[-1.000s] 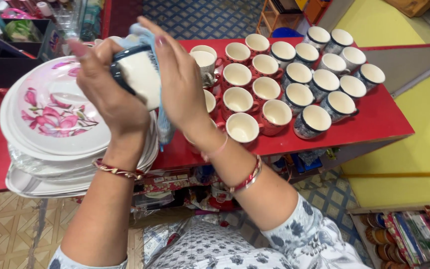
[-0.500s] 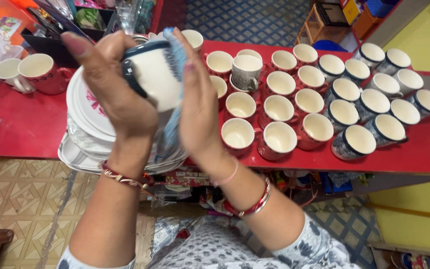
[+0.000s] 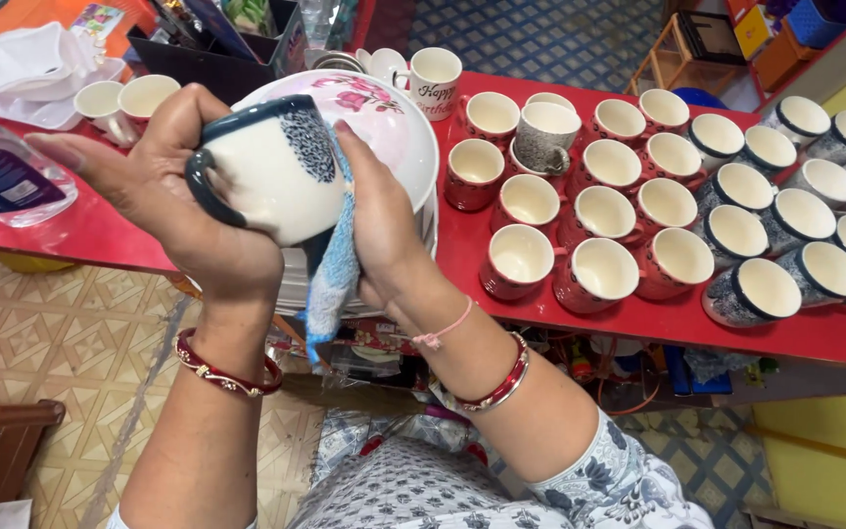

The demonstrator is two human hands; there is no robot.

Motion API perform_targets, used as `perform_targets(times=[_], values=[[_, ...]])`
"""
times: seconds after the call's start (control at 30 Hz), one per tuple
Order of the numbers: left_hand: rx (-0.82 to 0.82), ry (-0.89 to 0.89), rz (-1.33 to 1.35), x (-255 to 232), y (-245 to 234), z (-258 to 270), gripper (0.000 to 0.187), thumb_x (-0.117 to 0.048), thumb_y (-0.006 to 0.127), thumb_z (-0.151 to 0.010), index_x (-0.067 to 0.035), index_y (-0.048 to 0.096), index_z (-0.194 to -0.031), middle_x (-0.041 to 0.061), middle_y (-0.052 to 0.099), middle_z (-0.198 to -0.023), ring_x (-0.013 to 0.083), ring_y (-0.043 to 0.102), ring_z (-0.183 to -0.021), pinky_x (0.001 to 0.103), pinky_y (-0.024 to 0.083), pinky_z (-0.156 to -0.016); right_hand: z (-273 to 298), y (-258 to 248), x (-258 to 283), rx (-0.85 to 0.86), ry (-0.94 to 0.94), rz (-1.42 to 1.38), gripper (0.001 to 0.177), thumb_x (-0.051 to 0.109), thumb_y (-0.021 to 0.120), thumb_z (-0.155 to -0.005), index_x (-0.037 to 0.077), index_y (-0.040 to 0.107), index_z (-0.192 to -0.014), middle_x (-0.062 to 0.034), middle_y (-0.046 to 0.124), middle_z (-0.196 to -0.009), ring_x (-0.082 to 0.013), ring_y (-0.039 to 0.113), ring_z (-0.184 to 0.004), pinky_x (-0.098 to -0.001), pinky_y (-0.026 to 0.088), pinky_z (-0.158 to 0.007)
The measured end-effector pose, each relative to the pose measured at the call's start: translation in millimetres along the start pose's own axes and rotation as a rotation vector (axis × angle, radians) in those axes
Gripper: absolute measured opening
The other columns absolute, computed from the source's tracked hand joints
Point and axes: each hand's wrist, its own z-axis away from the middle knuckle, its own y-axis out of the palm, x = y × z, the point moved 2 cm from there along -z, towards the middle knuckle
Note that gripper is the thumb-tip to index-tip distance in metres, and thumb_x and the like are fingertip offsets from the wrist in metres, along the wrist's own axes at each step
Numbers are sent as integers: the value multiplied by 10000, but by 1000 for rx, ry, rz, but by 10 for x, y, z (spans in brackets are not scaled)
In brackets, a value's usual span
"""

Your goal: The person wipes the interior of a glass display cabinet with a blue cloth, then wipes several ceramic mugs on a red table and places them inside the cabinet. The person continues wiping the cabinet interior and arranging the mugs.

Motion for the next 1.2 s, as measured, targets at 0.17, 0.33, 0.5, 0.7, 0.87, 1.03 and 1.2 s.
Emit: perform_targets(times=[0.17,0.33,0.5,0.7,0.87,1.03,1.2], values=[[-46,2,24,-32,-130,-74,370,-482,205,-1247,-190,219,-1473,37,460,-748,124,361,-639,260,279,-640,423,330,13,48,-639,808,428,289,325,-1245,-2,451,-1532,-158,543,-1532,-272,499,-1447,-337,341,-1284],[-72,-3,23,-80,-163,-28,432,-514,198,-1228,-180,220,-1501,39,450,-746,122,357,-643,251,272,-641,694,587,107,75,-867,1293,335,272,373,-1250,162,482,-1547,-64,465,-1567,-255,450,-1457,-334,307,-1284],[-118,-10,-1,-189,-269,91,495,-547,191,-1209,-170,221,-1530,42,441,-744,120,352,-647,241,264,-642,587,548,117,171,-712,965,328,264,404,-1248,115,506,-1522,-101,558,-1488,-218,546,-1352,-300,403,-1197],[-212,-20,-43,-356,-464,266,571,-586,183,-1187,-158,223,-1563,44,429,-742,117,346,-651,229,255,-644,329,436,-89,320,-116,228,447,268,376,-1173,-25,540,-1468,-129,646,-1355,-175,620,-1228,-313,473,-1118],[-328,-25,-130,-427,-767,550,634,-618,176,-1168,-148,224,-1591,47,419,-740,115,342,-654,220,247,-645,619,427,-481,176,321,9,432,322,383,-1138,-8,629,-1266,-122,689,-1101,-190,649,-944,-363,515,-844],[-428,84,-394,-631,-1168,896,567,-537,212,-1247,-264,-119,-1616,62,480,-814,118,427,-714,219,362,-747,980,534,-754,277,421,36,473,363,390,-1121,-16,673,-1140,-50,720,-1009,-100,654,-877,-267,528,-829],[-662,14,-436,-1116,-1701,933,634,-652,213,-1127,-93,257,-1422,43,519,-805,111,435,-694,183,360,-700,1381,790,-997,540,315,264,454,365,391,-1129,7,650,-1029,-19,632,-831,-105,561,-712,-292,481,-676]])
